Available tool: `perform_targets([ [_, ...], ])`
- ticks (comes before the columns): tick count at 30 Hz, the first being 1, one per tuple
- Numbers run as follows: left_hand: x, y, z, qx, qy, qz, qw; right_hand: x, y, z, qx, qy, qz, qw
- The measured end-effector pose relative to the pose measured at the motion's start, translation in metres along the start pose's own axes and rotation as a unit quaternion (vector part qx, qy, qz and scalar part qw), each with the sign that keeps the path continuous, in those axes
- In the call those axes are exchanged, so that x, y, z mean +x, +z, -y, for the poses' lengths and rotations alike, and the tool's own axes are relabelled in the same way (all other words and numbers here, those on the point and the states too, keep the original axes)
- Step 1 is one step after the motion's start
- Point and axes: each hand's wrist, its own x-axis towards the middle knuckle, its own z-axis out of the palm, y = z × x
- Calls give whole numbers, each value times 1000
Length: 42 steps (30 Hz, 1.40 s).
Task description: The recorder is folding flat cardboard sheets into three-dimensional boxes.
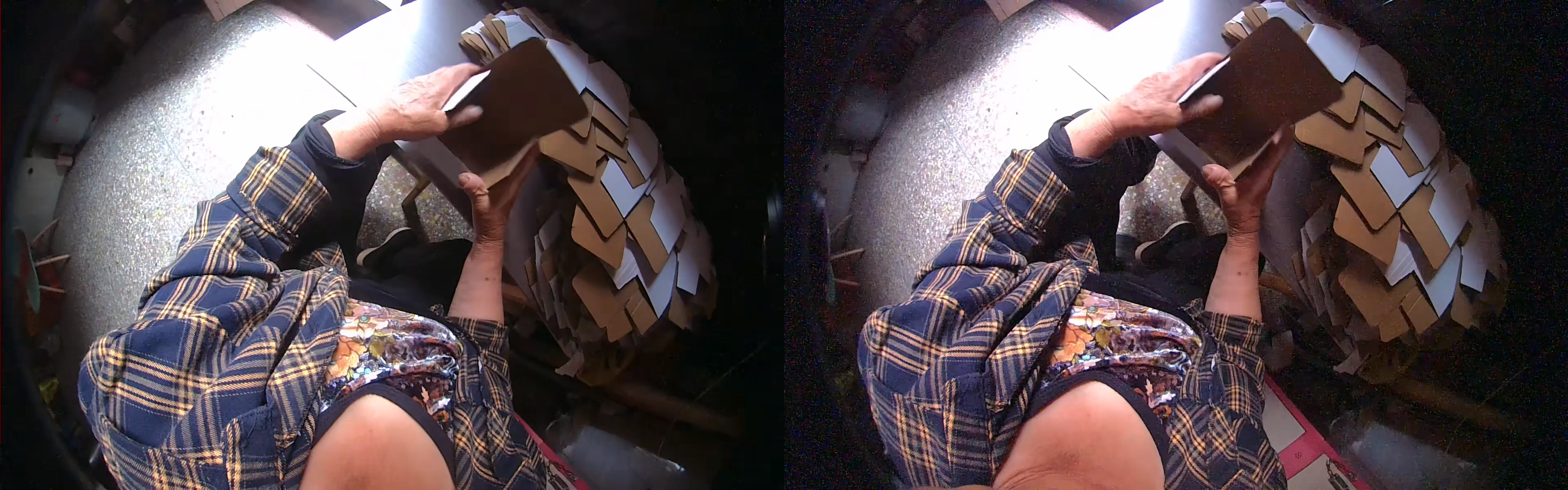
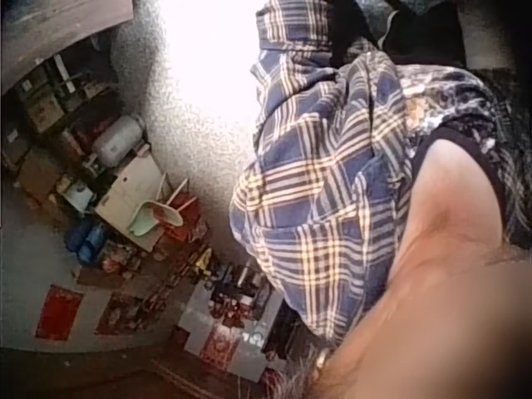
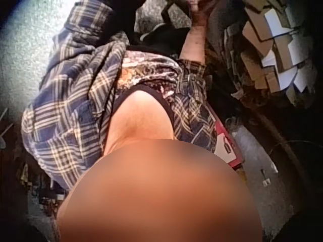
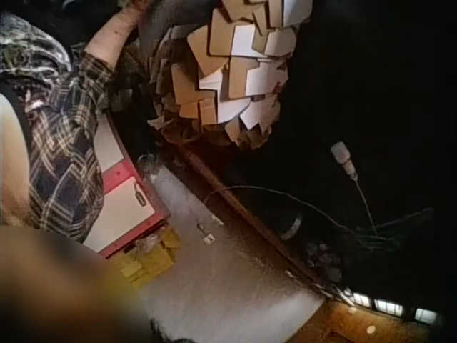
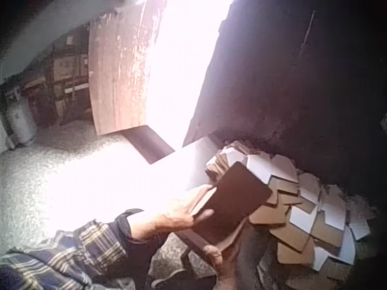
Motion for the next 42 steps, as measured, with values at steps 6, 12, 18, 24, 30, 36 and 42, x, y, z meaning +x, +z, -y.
perform_targets([
  [6,2,4,5,2,-29,24,999,6,-1,5,-76,24,24,997],
  [12,0,3,3,-21,97,-82,992,11,-1,11,-11,-4,-13,1000],
  [18,-6,6,18,68,-69,70,993,10,0,16,-8,74,41,996],
  [24,4,9,16,11,-19,59,998,0,-7,-24,-54,-37,9,998],
  [30,4,-7,-5,-51,-50,52,996,-1,-7,-5,-202,-117,16,972],
  [36,8,2,0,-138,31,23,990,6,-9,29,-187,-123,-46,974],
  [42,4,-12,-12,-347,-130,163,915,7,-8,38,-214,-119,-106,964],
])
